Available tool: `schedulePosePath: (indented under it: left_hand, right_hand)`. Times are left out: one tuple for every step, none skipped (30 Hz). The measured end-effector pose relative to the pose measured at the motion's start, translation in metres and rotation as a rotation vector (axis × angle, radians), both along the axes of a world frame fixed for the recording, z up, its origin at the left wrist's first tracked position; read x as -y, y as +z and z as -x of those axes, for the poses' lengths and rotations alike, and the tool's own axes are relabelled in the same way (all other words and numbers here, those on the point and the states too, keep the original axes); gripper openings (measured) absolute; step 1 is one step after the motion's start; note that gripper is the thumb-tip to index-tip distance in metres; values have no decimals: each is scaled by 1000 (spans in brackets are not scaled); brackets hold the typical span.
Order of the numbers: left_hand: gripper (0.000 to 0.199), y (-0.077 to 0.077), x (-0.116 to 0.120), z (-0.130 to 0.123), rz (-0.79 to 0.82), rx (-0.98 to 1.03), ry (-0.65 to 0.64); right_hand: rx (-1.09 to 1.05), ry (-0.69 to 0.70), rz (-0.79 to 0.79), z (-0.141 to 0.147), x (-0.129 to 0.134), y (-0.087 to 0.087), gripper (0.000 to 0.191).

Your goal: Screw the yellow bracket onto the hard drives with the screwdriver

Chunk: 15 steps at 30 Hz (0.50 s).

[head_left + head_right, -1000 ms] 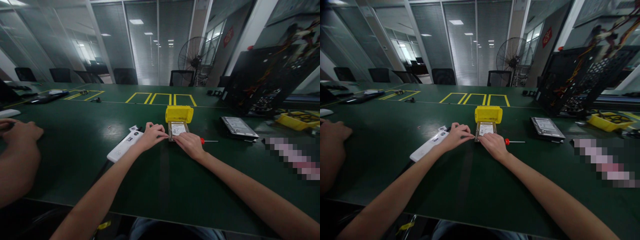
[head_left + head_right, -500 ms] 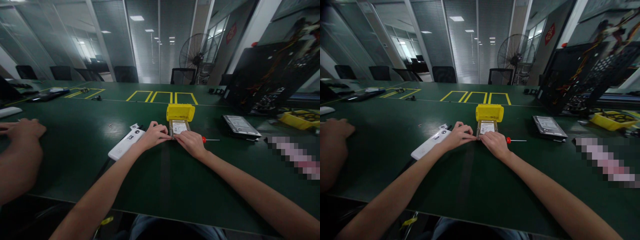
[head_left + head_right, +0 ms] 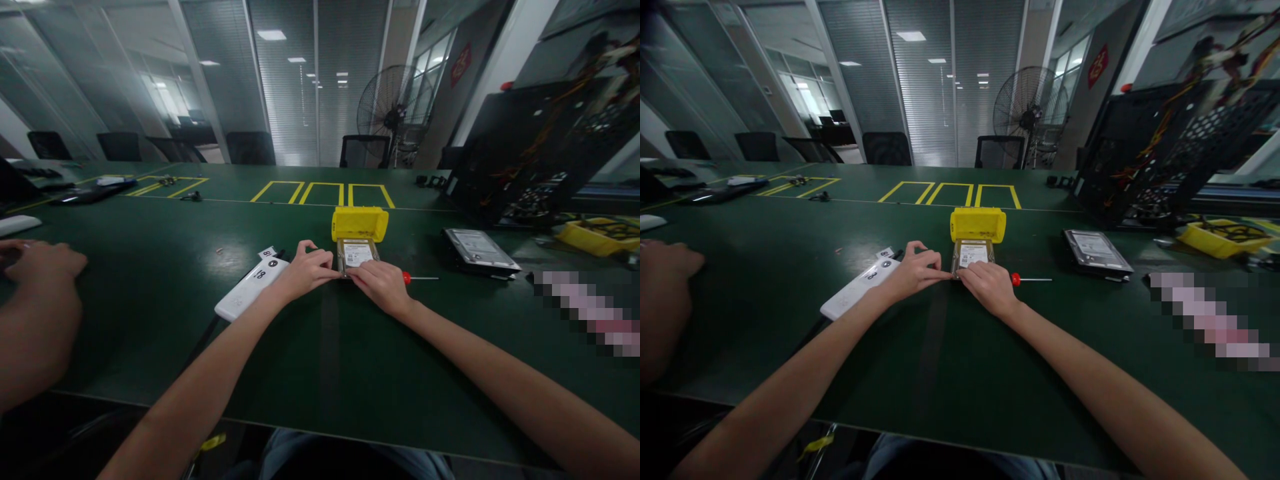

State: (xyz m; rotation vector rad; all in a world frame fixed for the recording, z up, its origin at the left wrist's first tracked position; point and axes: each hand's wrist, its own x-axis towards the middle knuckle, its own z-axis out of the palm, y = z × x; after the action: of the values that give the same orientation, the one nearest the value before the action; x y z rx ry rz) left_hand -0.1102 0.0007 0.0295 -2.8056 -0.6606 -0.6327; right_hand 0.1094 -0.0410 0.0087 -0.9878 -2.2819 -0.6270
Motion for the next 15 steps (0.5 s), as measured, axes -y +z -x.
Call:
schedulePosePath:
  left_hand:
    - [23,0,1,0,-13,-7,2]
    - [23,1,3,-1,-29,-17,8]
    - [24,1,4,-1,-47,-25,18]
    - [24,2,6,-2,-63,-30,30]
    - [25,2,7,-3,-75,-30,39]
    - [25,2,9,-4,-82,-27,44]
    - [26,2,9,-5,-86,-23,45]
    - [27,1,10,-6,-86,-20,42]
    - [27,1,10,-6,-85,-21,37]
    - [28,1,10,-7,-84,-26,34]
    - [29,0,9,-8,-83,-33,33]
    - [29,0,9,-8,-84,-41,36]
    - [29,0,8,-8,-88,-49,41]
    - [29,0,7,-8,-96,-57,47]
    - [29,-1,7,-7,-107,-67,52]
  right_hand:
    - [0,0,1,0,0,0,22]
    - [0,1,2,0,0,-1,22]
    - [-1,2,3,-1,0,-1,22]
    - [-1,3,3,-1,0,-1,22]
    - [-1,4,4,-1,0,-1,21]
    - [0,5,4,-2,0,-1,21]
    - [1,6,4,-2,0,-1,21]
    - [2,7,4,-2,0,0,22]
    - [4,9,5,-2,0,0,22]
    - [5,11,5,-2,0,0,22]
    - [5,11,5,-2,0,0,22]
    - [5,11,4,-2,0,-1,22]
    - [6,11,4,-2,0,-1,22]
    - [5,9,4,-2,0,-1,23]
    - [5,8,3,-2,-1,-2,23]
